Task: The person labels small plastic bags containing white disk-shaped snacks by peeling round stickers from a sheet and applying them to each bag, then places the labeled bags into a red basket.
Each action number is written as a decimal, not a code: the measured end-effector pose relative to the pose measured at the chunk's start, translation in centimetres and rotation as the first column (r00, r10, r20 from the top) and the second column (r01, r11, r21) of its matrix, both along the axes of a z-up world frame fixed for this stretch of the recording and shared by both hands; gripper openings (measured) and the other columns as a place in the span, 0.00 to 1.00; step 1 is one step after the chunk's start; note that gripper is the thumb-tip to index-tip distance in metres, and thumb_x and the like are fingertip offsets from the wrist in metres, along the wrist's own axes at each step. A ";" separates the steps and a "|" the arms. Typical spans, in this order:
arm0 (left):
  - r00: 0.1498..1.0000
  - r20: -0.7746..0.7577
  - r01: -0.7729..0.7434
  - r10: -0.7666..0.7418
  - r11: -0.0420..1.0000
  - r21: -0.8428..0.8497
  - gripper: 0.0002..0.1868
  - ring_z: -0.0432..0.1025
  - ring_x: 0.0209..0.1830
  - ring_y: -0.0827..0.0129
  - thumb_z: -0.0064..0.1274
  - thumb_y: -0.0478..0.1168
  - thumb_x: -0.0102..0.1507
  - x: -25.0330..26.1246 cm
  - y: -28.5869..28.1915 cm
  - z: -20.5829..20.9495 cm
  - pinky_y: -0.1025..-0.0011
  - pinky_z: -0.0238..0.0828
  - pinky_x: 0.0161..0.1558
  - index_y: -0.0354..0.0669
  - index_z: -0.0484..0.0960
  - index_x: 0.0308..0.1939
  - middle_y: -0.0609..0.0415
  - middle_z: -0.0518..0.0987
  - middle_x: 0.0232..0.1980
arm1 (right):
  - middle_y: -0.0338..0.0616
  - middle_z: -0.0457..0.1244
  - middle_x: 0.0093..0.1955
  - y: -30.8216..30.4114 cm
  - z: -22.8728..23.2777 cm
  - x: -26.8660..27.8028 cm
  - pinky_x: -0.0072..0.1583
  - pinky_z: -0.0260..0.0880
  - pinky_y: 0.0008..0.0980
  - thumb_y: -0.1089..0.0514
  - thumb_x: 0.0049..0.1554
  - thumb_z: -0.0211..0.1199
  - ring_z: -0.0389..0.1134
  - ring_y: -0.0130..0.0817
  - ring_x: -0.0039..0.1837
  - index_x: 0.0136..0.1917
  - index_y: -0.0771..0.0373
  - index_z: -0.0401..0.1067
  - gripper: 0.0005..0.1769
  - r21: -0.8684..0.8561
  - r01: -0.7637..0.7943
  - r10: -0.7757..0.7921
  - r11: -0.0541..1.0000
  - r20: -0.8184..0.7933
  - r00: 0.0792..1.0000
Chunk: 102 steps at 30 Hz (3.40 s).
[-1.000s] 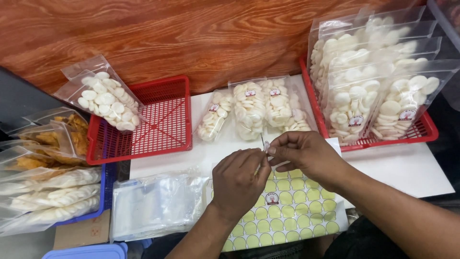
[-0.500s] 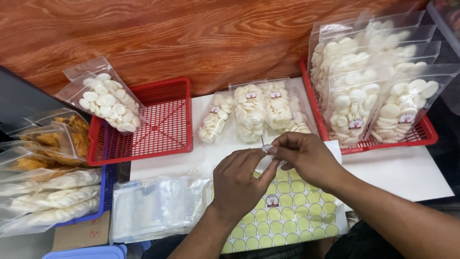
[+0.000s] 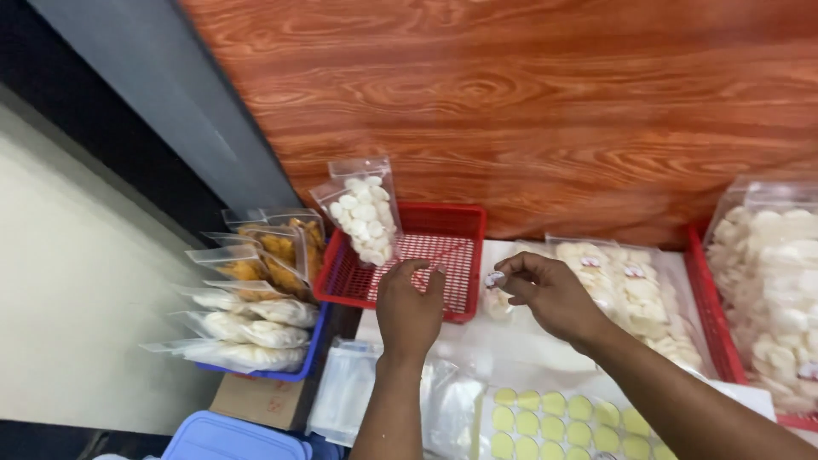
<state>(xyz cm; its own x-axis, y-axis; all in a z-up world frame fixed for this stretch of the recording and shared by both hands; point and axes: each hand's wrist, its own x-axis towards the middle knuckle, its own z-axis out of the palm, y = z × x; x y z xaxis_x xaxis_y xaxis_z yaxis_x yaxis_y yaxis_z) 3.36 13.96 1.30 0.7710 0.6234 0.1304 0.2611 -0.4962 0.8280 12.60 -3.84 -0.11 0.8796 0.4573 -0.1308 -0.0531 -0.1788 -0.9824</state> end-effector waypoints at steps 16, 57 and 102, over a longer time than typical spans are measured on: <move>0.869 -0.461 -0.143 0.181 0.983 0.118 0.27 0.49 0.82 0.47 0.43 0.40 0.64 1.7 6.4 -3.9 0.31 0.21 0.75 0.48 0.71 0.68 0.43 0.63 0.77 | 0.45 0.70 0.45 21.3 -6.3 8.5 0.58 0.71 0.39 0.63 0.52 0.69 0.71 0.37 0.52 0.48 0.60 0.82 0.09 -0.132 -0.202 0.224 0.971 0.187 0.956; 0.954 0.038 0.105 -0.299 0.213 -0.971 0.44 0.74 0.69 0.60 0.50 0.55 0.59 -1.1 -16.7 -0.4 0.61 0.70 0.66 0.44 0.62 0.78 0.46 0.78 0.73 | 0.42 0.75 0.40 -15.5 3.0 -7.6 0.44 0.75 0.33 0.59 0.54 0.72 0.70 0.30 0.42 0.41 0.67 0.86 0.08 -0.157 0.233 -0.253 0.960 -0.123 0.960; 0.850 0.381 0.521 -0.363 0.483 -0.703 0.29 0.73 0.66 0.65 0.57 0.48 0.62 -2.2 -18.0 -2.8 0.67 0.71 0.66 0.44 0.71 0.65 0.51 0.80 0.64 | 0.37 0.71 0.36 -14.0 2.0 -8.2 0.45 0.68 0.26 0.57 0.59 0.69 0.66 0.25 0.40 0.40 0.64 0.81 0.08 -0.119 0.345 -0.354 0.931 -0.064 0.933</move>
<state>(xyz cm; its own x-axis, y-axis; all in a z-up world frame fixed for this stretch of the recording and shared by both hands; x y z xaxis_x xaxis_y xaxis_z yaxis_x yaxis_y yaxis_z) 1.20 -4.03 -1.49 0.9899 0.1255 -0.0661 0.0219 0.3250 0.9455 4.40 -17.88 1.93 0.9654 0.1027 -0.2399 -0.2108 -0.2350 -0.9489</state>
